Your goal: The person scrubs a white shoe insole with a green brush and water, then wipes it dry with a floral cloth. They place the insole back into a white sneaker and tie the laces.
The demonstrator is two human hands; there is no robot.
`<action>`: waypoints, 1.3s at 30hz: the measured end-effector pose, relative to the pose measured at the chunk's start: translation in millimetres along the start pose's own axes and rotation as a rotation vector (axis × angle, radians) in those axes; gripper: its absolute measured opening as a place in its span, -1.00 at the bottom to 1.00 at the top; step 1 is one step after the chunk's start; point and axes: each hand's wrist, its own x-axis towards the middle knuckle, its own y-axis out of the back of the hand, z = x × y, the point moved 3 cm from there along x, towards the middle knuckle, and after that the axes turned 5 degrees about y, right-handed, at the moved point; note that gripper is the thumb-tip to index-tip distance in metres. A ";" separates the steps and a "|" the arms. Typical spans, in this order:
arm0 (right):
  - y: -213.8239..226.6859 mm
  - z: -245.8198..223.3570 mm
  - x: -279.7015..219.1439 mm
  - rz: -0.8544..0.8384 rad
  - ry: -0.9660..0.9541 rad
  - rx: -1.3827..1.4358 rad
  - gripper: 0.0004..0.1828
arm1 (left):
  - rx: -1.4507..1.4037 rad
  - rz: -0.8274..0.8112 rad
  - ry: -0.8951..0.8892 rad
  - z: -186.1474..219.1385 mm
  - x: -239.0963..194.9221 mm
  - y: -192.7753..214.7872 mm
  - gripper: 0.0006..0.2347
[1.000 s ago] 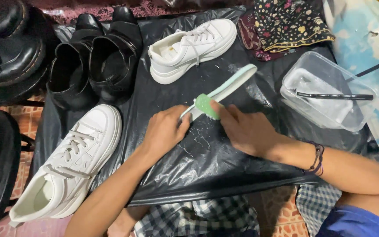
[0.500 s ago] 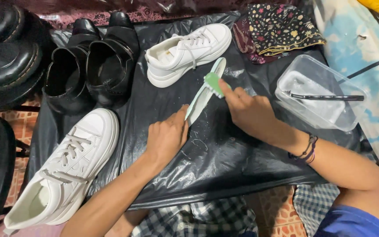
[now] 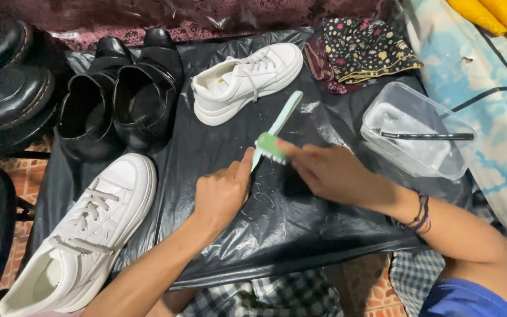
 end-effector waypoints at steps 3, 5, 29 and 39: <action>-5.0 -0.4 -1.7 0.007 0.046 -0.066 -0.47 | -0.028 -0.006 -0.016 -3.3 -0.6 3.8 -0.70; -0.8 14.0 8.1 0.288 -0.032 -0.747 -0.52 | -0.240 -0.188 0.054 -8.3 2.0 3.3 -0.68; -35.2 22.6 6.8 0.331 0.013 -0.695 -0.45 | -0.379 -0.394 0.247 -21.1 0.7 -4.6 -0.78; 1.5 12.2 -2.9 0.253 0.056 -0.723 -0.42 | -0.555 -0.443 0.334 -36.0 10.2 -3.6 -0.78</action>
